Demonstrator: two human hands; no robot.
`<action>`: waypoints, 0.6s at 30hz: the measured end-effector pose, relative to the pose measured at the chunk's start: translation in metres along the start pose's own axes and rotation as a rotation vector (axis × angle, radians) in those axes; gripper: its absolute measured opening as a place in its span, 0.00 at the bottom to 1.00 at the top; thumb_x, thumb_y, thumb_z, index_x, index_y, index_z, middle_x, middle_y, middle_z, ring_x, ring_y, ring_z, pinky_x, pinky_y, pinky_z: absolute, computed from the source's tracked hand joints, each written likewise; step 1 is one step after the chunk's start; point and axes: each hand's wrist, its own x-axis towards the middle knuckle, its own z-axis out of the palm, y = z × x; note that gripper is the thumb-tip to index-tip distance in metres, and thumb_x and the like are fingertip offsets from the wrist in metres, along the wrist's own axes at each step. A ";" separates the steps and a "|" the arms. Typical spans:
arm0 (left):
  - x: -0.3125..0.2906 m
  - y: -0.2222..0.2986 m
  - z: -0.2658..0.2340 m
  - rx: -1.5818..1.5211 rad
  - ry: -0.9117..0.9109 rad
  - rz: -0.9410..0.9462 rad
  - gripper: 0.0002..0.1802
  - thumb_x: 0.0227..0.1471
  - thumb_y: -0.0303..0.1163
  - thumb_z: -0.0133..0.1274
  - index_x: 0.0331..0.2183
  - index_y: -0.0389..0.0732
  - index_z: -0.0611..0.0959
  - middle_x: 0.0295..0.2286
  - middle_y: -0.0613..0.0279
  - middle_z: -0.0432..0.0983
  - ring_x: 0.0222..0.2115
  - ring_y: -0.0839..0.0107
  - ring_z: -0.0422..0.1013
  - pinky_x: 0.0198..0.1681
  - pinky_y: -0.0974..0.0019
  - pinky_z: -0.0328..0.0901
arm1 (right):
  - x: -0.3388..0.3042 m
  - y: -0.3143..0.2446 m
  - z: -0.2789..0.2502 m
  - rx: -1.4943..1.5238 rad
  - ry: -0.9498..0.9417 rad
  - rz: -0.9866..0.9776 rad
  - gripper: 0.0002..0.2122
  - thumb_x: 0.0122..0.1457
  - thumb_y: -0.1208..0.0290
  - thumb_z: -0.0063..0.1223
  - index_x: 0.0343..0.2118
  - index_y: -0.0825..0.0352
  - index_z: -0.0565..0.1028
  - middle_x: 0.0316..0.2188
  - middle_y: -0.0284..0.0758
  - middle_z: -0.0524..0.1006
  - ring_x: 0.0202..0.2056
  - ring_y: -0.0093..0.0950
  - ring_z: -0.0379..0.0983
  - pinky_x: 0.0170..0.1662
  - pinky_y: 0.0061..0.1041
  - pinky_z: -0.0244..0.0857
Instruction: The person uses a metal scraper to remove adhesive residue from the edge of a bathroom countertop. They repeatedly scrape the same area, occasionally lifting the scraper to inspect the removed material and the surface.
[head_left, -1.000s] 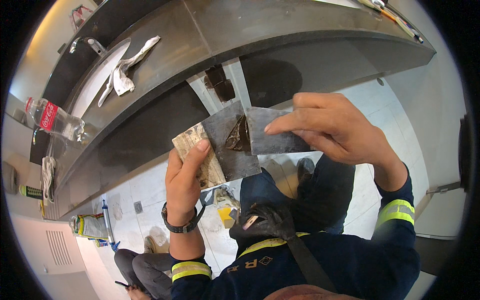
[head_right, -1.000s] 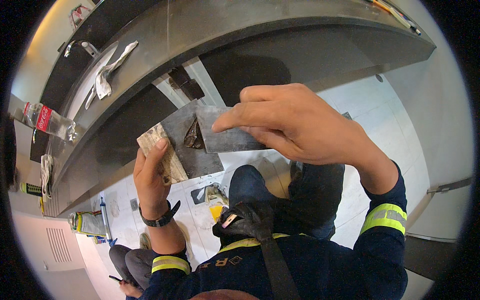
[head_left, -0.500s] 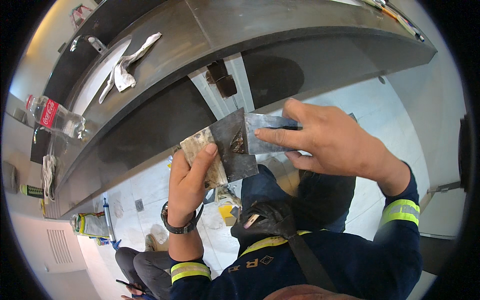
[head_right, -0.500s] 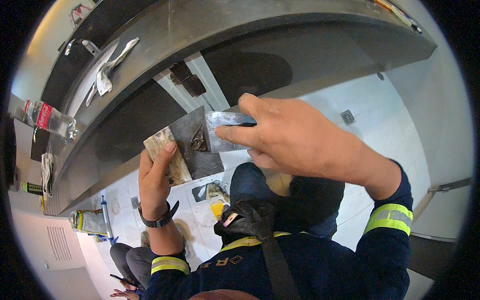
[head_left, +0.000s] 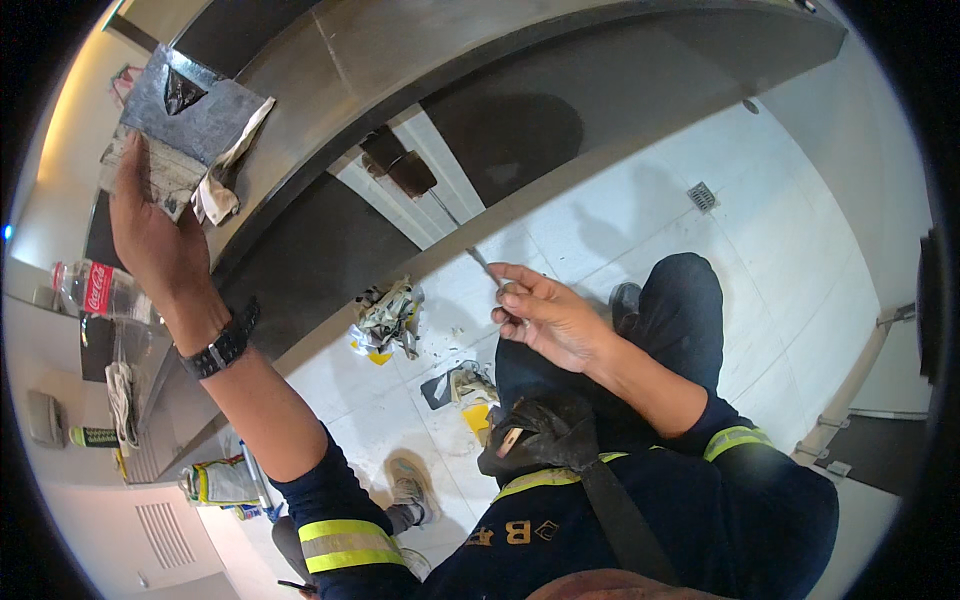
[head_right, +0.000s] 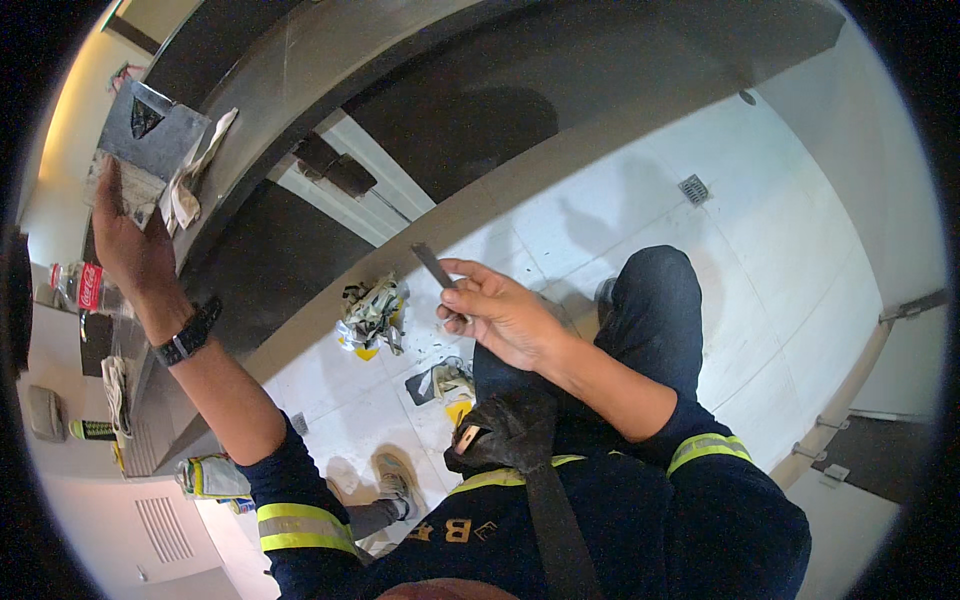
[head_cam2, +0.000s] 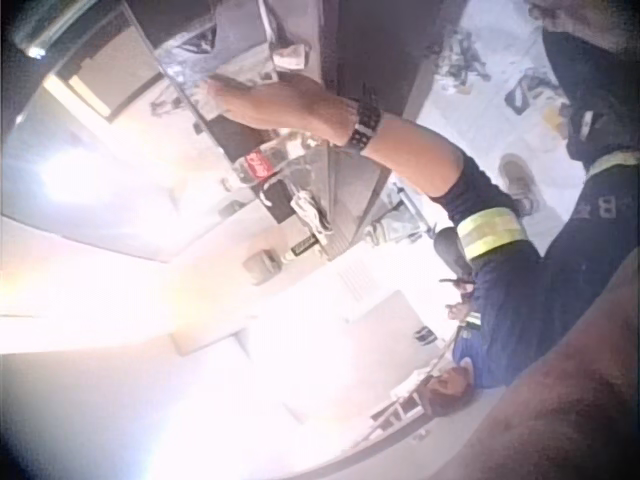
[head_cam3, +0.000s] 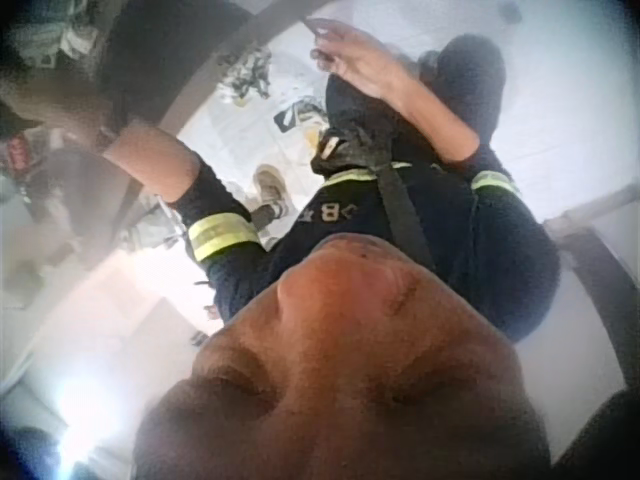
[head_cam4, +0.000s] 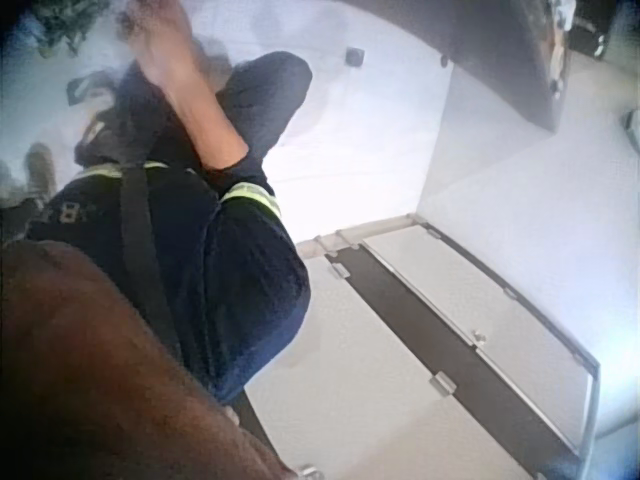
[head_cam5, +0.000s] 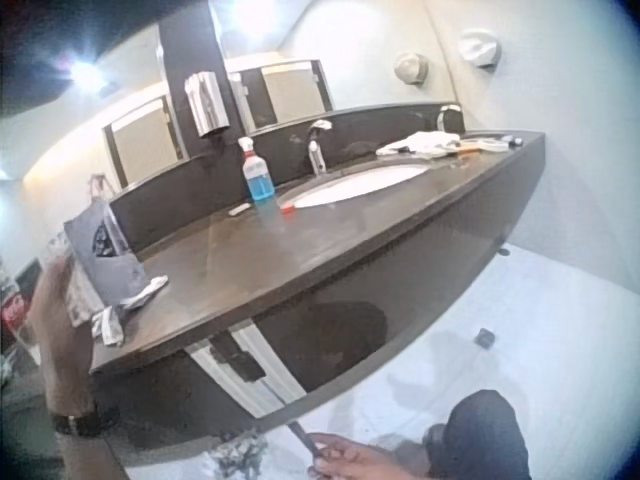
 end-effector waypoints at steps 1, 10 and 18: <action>0.005 -0.002 0.004 -0.130 0.021 -0.115 0.19 0.63 0.30 0.47 0.52 0.29 0.74 0.46 0.52 0.76 0.49 0.60 0.73 0.52 0.60 0.69 | 0.002 0.004 0.002 0.063 -0.019 0.026 0.26 0.61 0.73 0.58 0.61 0.62 0.63 0.35 0.27 0.73 0.40 0.21 0.71 0.42 0.21 0.67; 0.000 -0.012 0.005 -0.189 0.054 -0.345 0.16 0.63 0.31 0.47 0.48 0.31 0.77 0.46 0.56 0.77 0.44 0.63 0.76 0.45 0.61 0.72 | 0.006 0.017 0.021 0.140 -0.053 0.032 0.14 0.64 0.72 0.54 0.50 0.60 0.67 0.38 0.30 0.74 0.41 0.24 0.72 0.43 0.25 0.66; 0.000 -0.014 0.003 -0.214 0.019 -0.321 0.17 0.63 0.32 0.48 0.48 0.31 0.77 0.44 0.56 0.78 0.43 0.65 0.77 0.42 0.64 0.72 | 0.031 0.029 0.037 0.042 -0.078 -0.132 0.14 0.66 0.72 0.49 0.53 0.57 0.67 0.47 0.28 0.75 0.46 0.23 0.72 0.50 0.31 0.69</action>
